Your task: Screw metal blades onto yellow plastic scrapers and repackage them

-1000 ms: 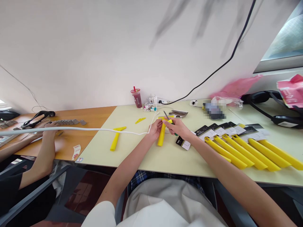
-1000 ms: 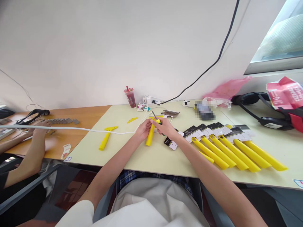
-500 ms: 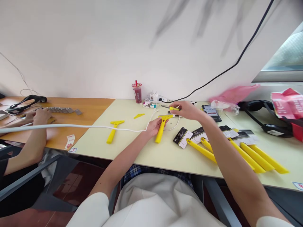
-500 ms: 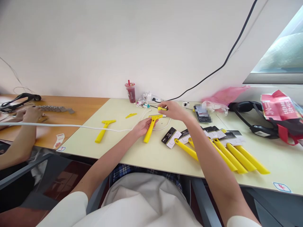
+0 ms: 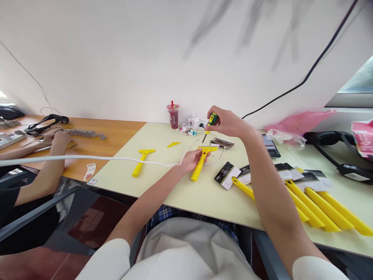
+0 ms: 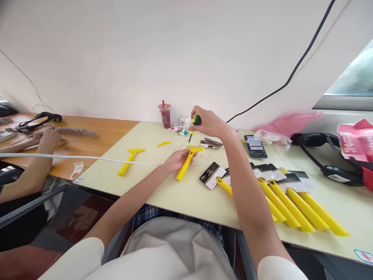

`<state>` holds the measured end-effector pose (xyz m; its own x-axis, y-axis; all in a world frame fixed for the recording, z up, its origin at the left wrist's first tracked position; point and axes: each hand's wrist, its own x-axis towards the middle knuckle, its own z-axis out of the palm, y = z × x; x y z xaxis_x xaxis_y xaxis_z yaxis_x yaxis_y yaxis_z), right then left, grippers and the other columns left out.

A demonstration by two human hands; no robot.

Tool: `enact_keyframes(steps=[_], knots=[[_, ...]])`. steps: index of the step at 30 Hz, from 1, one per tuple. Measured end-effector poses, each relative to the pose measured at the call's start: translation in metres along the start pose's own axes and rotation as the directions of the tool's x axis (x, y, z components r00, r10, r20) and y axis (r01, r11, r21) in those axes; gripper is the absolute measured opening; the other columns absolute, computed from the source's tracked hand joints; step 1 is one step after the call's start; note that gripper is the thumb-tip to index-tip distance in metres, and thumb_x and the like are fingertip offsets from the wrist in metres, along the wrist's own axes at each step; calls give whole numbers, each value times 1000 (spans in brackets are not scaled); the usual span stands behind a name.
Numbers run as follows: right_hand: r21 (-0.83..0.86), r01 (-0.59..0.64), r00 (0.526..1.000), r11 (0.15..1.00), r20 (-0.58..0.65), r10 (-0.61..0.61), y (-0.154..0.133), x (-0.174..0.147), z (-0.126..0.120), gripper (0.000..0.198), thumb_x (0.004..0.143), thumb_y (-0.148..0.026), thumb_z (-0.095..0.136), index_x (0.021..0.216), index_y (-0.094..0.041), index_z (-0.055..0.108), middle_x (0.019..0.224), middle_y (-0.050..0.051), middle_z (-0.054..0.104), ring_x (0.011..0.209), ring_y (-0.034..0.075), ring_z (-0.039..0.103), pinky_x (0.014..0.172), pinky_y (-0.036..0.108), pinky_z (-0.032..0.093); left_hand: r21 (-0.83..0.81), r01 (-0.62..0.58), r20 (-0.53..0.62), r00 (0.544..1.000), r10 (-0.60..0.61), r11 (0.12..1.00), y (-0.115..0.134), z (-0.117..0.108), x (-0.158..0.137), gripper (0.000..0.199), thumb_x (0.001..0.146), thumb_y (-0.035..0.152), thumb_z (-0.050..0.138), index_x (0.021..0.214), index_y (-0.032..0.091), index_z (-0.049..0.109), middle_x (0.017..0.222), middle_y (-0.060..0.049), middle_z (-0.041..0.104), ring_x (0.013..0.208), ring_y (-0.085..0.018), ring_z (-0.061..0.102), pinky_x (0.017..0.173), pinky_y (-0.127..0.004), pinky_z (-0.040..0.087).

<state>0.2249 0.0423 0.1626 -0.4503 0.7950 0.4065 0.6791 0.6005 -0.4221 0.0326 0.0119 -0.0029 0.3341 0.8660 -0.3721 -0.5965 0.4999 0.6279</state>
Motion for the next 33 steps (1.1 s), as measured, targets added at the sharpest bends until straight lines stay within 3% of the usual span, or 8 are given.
enact_keyframes(steps=[4, 12, 18, 26, 33], knots=[[-41, 0, 995, 999, 103, 5, 12, 4, 12, 28, 99, -45, 75, 115, -29, 59, 96, 4, 76, 88, 25, 66, 76, 37, 47, 7, -20, -24, 1000, 21, 1000, -2, 0, -1, 14, 112, 8, 58, 123, 9, 67, 122, -23, 81, 106, -25, 84, 82, -31, 68], [-50, 13, 977, 999, 213, -2, 14, 11, 23, 24, 98, -41, 75, 113, -26, 64, 105, 9, 79, 96, 29, 70, 80, 38, 47, 75, -66, -41, 997, 69, 995, -4, 2, 0, 13, 107, 2, 62, 114, 11, 70, 125, -21, 81, 110, -25, 84, 89, -32, 69], [-67, 7, 979, 998, 204, 7, 9, 10, 22, 24, 98, -40, 75, 114, -25, 66, 110, 10, 79, 101, 29, 70, 84, 38, 47, 90, -104, -34, 994, 108, 990, -6, 0, 3, 14, 106, 1, 64, 101, 13, 66, 122, -18, 81, 107, -24, 84, 74, -26, 65], [-82, 0, 976, 997, 218, 18, 12, 11, 24, 27, 96, -44, 74, 114, -25, 67, 109, 10, 78, 98, 29, 69, 84, 39, 48, 61, -100, -51, 993, 103, 993, -6, -1, 5, 16, 104, -1, 65, 101, 14, 64, 122, -18, 80, 111, -25, 84, 86, -33, 69], [-82, -5, 978, 997, 207, 22, 11, 10, 23, 28, 95, -46, 73, 114, -26, 67, 112, 10, 77, 95, 28, 68, 81, 39, 47, 47, -100, -33, 994, 101, 994, -6, -2, 5, 15, 105, 0, 64, 102, 15, 65, 120, -17, 81, 109, -25, 84, 86, -32, 69]])
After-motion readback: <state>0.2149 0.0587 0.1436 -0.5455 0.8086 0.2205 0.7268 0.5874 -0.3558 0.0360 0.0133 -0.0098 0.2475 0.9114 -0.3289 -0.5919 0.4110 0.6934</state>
